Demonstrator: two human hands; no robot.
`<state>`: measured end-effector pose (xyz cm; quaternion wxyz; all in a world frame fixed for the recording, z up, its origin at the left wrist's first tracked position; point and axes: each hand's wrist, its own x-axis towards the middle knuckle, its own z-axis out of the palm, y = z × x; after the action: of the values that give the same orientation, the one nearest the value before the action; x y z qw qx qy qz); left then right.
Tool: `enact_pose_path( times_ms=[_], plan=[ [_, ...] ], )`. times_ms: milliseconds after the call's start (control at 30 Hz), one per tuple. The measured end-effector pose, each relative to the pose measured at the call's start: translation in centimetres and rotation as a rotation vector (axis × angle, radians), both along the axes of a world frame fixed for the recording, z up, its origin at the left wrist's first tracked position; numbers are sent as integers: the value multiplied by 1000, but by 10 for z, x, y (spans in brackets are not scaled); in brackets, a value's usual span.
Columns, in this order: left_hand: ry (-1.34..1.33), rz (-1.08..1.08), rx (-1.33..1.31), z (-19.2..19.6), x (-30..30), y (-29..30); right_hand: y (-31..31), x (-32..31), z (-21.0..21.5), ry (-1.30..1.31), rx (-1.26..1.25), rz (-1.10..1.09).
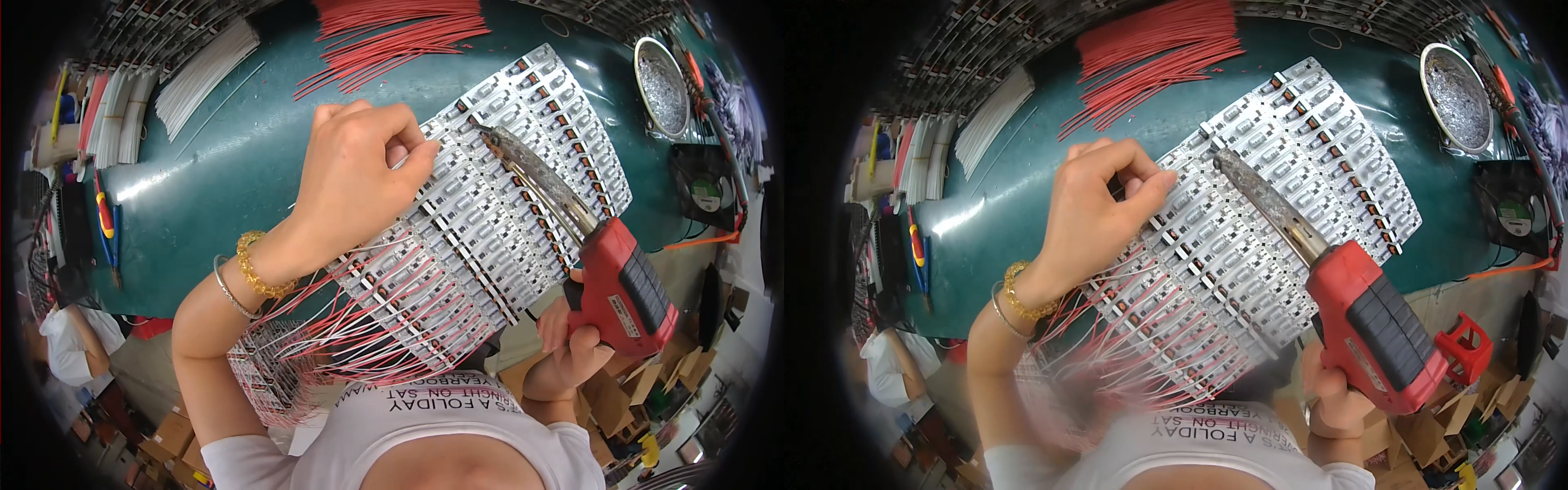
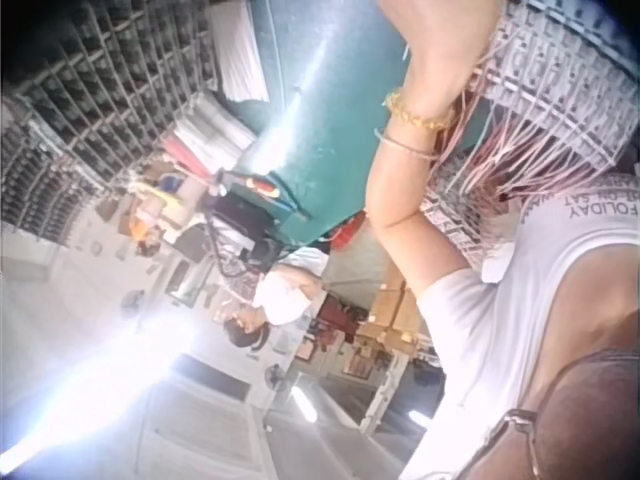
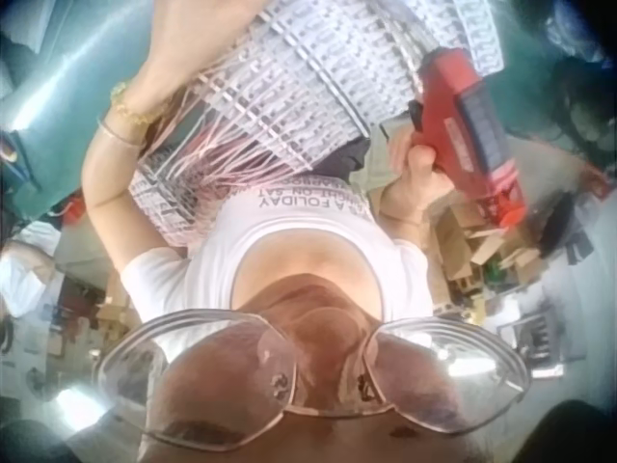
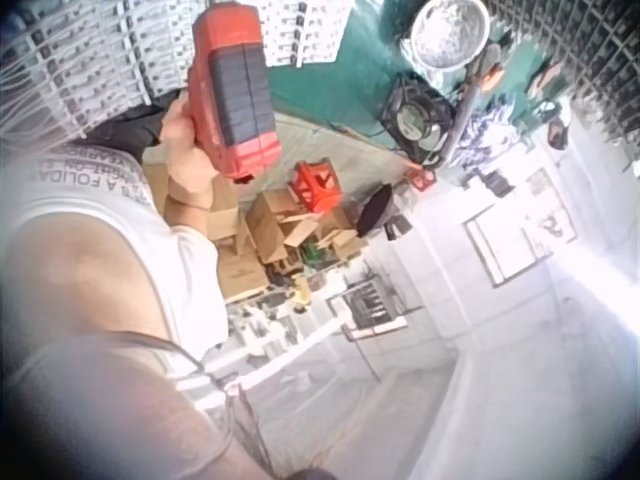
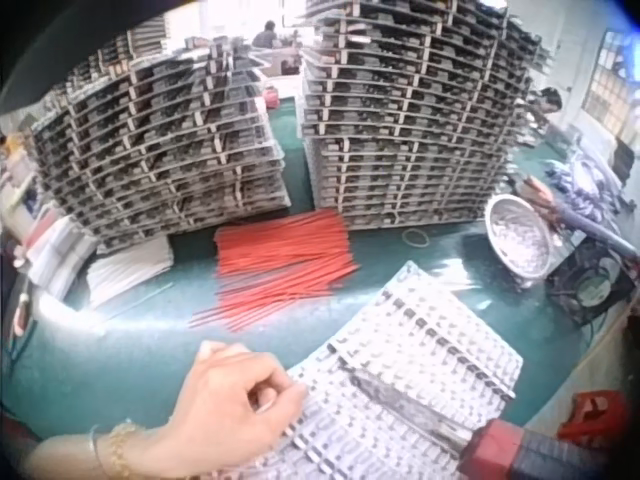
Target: The person uses a soldering iron to attach red and white wires to a grid of electronic components on a workbench. The person repeatedly picks up individual wires, positions them on the component grid, and applies the soldering iron to secure them in place.
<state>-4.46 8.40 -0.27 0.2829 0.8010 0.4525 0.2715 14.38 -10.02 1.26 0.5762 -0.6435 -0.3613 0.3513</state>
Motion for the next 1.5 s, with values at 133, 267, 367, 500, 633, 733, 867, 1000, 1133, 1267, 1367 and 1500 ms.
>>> enact_pose_path(
  times_ms=[133,267,367,500,633,733,867,1000,1133,1267,1367,1500],
  plan=[
    [-18,-30,59,1,-1,1,2,0,4,46,2,11],
    [-151,-43,280,0,-3,6,-4,5,2,38,13,6],
    [-121,-40,205,10,1,-2,-4,8,6,49,-9,42],
    [-27,-70,139,-1,3,-5,-5,4,3,36,-2,18],
    [-18,-90,107,-3,5,-5,-4,5,1,30,-28,57],
    [-23,-92,77,-3,6,-4,-4,5,2,34,-53,50],
    [-27,-76,65,-4,8,-4,-1,2,2,-4,-57,71],
    [-32,-67,73,-5,9,-4,-3,-2,2,-33,-58,44],
    [-42,-67,68,-6,8,-4,-5,2,4,43,-11,32],
    [-36,-70,44,-5,8,-4,-3,3,4,63,-14,64],
    [-39,-71,41,-5,9,-4,-2,-1,4,62,-35,26],
    [-34,-67,48,-5,8,-4,-7,0,-2,49,-50,-13]
  ],
)
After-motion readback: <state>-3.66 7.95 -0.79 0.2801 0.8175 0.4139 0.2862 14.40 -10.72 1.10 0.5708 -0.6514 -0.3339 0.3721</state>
